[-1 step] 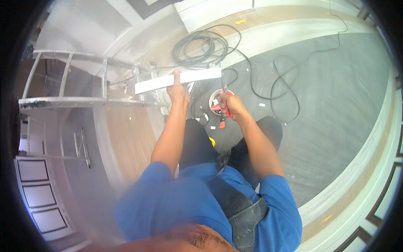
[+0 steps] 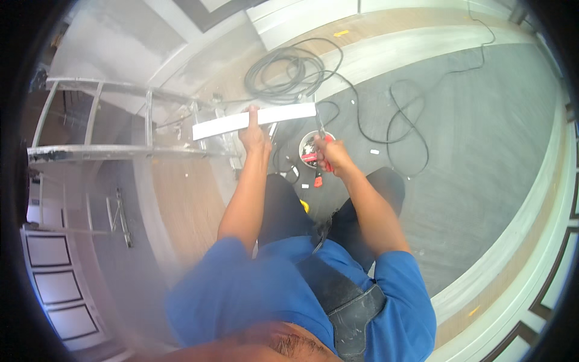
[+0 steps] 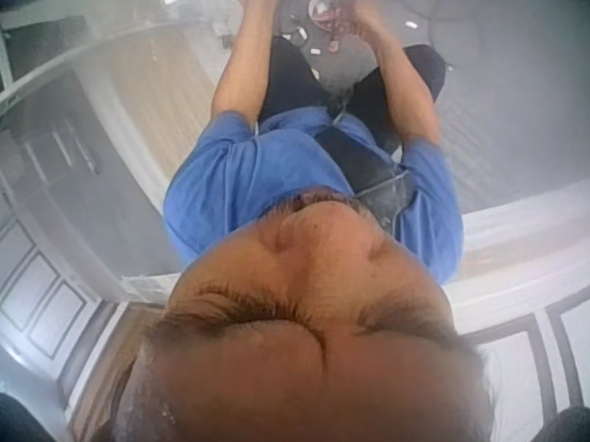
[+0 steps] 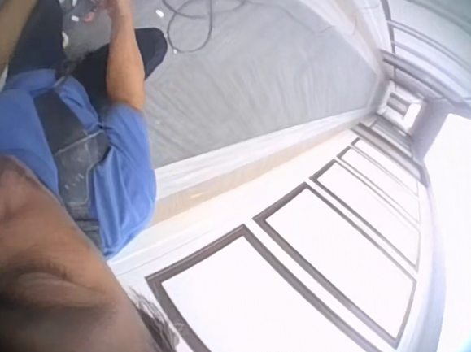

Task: The person sits on the floor and uses red-handled pliers to strip and trim a white metal profile. They repeatedly bend and pull sections of the profile to remove material, working on the same piece throughout the clip.

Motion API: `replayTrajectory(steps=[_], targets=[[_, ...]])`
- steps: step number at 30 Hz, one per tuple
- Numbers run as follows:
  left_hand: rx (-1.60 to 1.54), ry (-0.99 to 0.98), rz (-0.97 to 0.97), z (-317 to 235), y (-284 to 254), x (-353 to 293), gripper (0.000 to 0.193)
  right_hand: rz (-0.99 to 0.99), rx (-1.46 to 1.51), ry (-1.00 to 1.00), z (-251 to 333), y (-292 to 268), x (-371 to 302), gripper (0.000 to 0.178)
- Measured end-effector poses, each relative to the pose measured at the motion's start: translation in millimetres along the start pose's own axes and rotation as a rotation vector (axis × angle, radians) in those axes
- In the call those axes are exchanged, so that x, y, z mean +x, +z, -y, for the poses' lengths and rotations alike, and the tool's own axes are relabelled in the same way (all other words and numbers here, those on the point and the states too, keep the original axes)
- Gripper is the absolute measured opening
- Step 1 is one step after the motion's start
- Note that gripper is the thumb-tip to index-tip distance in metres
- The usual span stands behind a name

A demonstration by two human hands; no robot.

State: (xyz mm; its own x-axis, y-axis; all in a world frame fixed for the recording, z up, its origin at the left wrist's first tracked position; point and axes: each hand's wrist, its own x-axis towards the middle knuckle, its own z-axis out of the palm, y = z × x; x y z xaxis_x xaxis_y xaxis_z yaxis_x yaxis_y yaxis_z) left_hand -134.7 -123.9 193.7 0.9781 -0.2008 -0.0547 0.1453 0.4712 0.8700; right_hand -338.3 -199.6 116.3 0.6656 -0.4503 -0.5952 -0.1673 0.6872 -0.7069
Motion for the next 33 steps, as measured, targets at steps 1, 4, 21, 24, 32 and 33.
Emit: replayTrajectory(steps=[1, 4, 21, 24, 32, 33], targets=[[-0.03, -0.091, -0.034, 1, -1, -4, 0.027, -0.152, -0.254, -0.022, 4, -2, 0, 0.034], [0.533, 0.39, 0.188, -3, -1, -21, 0.025, -0.645, -1.337, -0.493, 17, -9, 3, 0.027], [0.448, 0.543, 0.224, -18, 35, -33, 0.02, -0.605, -1.41, -0.542, 74, -8, 19, 0.03], [1.078, 0.897, 0.518, -15, 54, -59, 0.028, -0.533, -1.845, -0.665, 86, -7, 25, 0.034], [0.141, 0.044, 0.233, -29, 62, -27, 0.029, 0.047, -0.39, -0.05, 114, -15, 3, 0.039], [0.29, 0.016, 0.255, -29, 55, -20, 0.029, 0.11, -0.293, -0.019, 109, -17, 0, 0.04]])
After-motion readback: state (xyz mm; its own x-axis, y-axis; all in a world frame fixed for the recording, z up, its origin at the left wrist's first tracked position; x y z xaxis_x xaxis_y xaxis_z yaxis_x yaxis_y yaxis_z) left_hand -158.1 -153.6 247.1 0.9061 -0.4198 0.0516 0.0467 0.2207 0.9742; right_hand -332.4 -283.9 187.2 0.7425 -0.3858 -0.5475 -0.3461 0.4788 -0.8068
